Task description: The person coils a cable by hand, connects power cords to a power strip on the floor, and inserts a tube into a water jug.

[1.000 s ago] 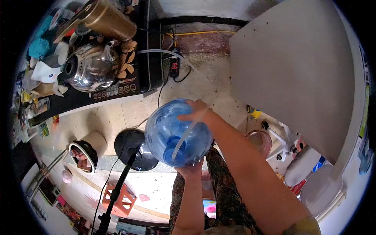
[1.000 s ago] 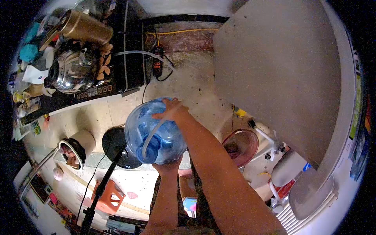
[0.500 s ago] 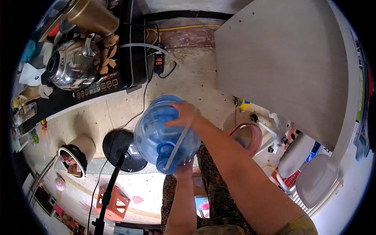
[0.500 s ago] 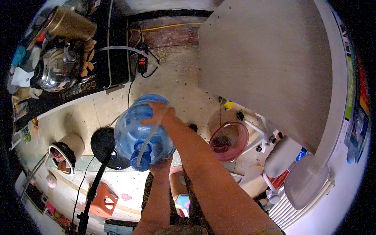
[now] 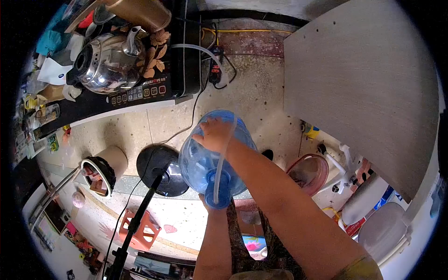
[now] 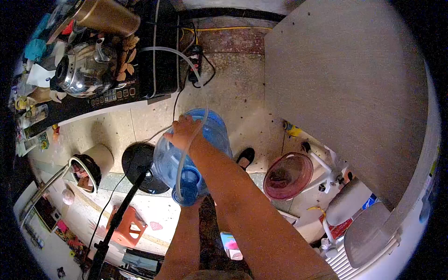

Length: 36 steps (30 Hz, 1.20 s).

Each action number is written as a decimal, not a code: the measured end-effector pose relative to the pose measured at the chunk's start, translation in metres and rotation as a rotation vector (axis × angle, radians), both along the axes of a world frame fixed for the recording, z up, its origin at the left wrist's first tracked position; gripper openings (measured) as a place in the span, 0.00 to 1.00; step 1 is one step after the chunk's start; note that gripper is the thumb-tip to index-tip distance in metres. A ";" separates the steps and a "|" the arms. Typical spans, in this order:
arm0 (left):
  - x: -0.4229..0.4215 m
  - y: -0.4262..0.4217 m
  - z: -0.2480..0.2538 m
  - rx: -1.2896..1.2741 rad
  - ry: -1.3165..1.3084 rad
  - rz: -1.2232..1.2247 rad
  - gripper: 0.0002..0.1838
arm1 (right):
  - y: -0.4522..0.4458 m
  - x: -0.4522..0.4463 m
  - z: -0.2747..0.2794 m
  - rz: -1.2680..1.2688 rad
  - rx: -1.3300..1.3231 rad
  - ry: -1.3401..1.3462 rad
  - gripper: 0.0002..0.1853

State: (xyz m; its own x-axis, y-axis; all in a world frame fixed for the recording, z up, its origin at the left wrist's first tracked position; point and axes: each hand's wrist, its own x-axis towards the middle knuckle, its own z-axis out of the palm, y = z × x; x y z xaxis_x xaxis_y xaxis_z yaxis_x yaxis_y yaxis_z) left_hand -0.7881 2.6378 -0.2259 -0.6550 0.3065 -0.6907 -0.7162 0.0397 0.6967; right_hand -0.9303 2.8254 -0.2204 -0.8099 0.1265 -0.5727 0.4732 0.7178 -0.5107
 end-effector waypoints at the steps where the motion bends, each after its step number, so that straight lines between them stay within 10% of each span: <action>1: 0.002 0.000 -0.005 -0.051 0.061 -0.094 0.43 | 0.003 0.001 0.000 -0.002 0.002 0.002 0.27; 2: -0.001 0.006 -0.002 -0.103 0.125 -0.185 0.43 | 0.009 0.000 0.003 0.005 -0.027 -0.026 0.27; 5: -0.011 0.018 0.007 0.579 -0.446 0.727 0.40 | 0.023 0.009 0.001 -0.091 0.015 0.019 0.28; 9: -0.051 0.032 0.005 0.206 -0.429 0.680 0.30 | 0.072 0.036 0.004 -0.347 -0.070 0.026 0.28; 12: -0.082 0.062 0.020 -0.331 -0.404 0.512 0.28 | 0.095 0.065 0.001 -0.533 -0.062 0.094 0.27; 18: -0.132 0.107 -0.008 0.033 -0.269 0.137 0.32 | 0.142 0.124 -0.017 -0.981 -0.306 -0.001 0.26; 25: -0.162 0.200 0.003 -0.304 -0.071 -0.378 0.32 | 0.128 0.193 -0.006 -1.670 -0.835 0.303 0.26; 36: -0.153 0.189 -0.012 -0.567 0.333 -0.639 0.36 | 0.086 0.218 -0.007 -1.861 -1.278 0.244 0.34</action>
